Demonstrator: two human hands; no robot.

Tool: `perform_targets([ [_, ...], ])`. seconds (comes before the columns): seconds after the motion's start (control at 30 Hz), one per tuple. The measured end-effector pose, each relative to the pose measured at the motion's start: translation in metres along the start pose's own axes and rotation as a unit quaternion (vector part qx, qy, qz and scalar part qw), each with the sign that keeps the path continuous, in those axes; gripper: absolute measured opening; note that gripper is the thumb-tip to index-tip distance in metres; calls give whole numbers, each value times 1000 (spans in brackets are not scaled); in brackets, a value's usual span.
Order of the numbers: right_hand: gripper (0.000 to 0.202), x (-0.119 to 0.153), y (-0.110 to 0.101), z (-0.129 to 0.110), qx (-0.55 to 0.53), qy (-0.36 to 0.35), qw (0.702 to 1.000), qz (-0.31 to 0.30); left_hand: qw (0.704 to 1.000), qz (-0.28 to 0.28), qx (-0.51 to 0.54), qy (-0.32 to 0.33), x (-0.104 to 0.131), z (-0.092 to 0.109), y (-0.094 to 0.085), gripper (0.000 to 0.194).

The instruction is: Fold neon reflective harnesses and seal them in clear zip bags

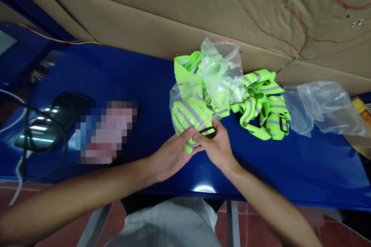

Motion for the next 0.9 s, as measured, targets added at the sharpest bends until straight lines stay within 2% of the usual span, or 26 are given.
perform_targets([
  [0.1,45,0,-3,0,-2,11,1000,0,999,-27,-37,-25,-3,-3,4,47],
  [0.17,44,-3,-9,-6,-14,-2,1000,11,992,-25,-118,-30,-2,1,2,52],
  [0.23,45,-8,-23,-17,-21,-27,998,47,962,-23,-273,5,4,13,3,54],
  [0.27,45,-11,-30,-22,-26,-28,997,60,926,-22,-373,56,9,23,6,58],
  [0.3,44,-13,-36,-24,-35,-18,997,63,867,-17,-479,135,18,34,12,55],
  [0.33,42,-14,-40,-25,-49,4,997,53,782,2,-577,237,29,47,19,47],
  [0.37,42,-14,-43,-25,-65,30,997,36,673,40,-648,355,43,58,27,39],
  [0.4,42,-13,-44,-25,-81,53,995,17,563,80,-698,436,55,63,34,40],
  [0.43,43,-12,-43,-25,-93,69,993,-6,465,116,-727,491,64,65,39,53],
  [0.47,44,-9,-40,-25,-102,81,991,-38,395,139,-751,510,68,65,43,68],
  [0.5,46,-6,-34,-25,-108,89,987,-80,355,144,-776,501,67,63,44,79],
  [0.53,47,-1,-27,-25,-111,96,981,-127,339,137,-800,476,64,61,45,86],
  [0.63,51,9,-9,-24,-117,105,962,-224,327,110,-851,396,56,54,44,87],
  [0.73,61,8,-2,-18,-91,92,964,-233,279,106,-890,346,50,49,39,90],
  [0.8,67,5,1,-11,-49,83,966,-240,249,94,-901,342,47,46,36,96],
  [0.83,67,3,1,-7,-19,74,967,-242,246,91,-900,349,45,44,36,97],
  [0.9,59,3,0,-2,44,42,968,-245,260,82,-891,363,40,38,38,88],
])
Point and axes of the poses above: each hand's wrist, its own x-axis away from the middle knuckle, its own y-axis out of the palm, z = x × y, the point moved 7 cm from there along -x, towards the middle knuckle, and after that the axes turned 13 degrees about -y, right-handed, at the moved point
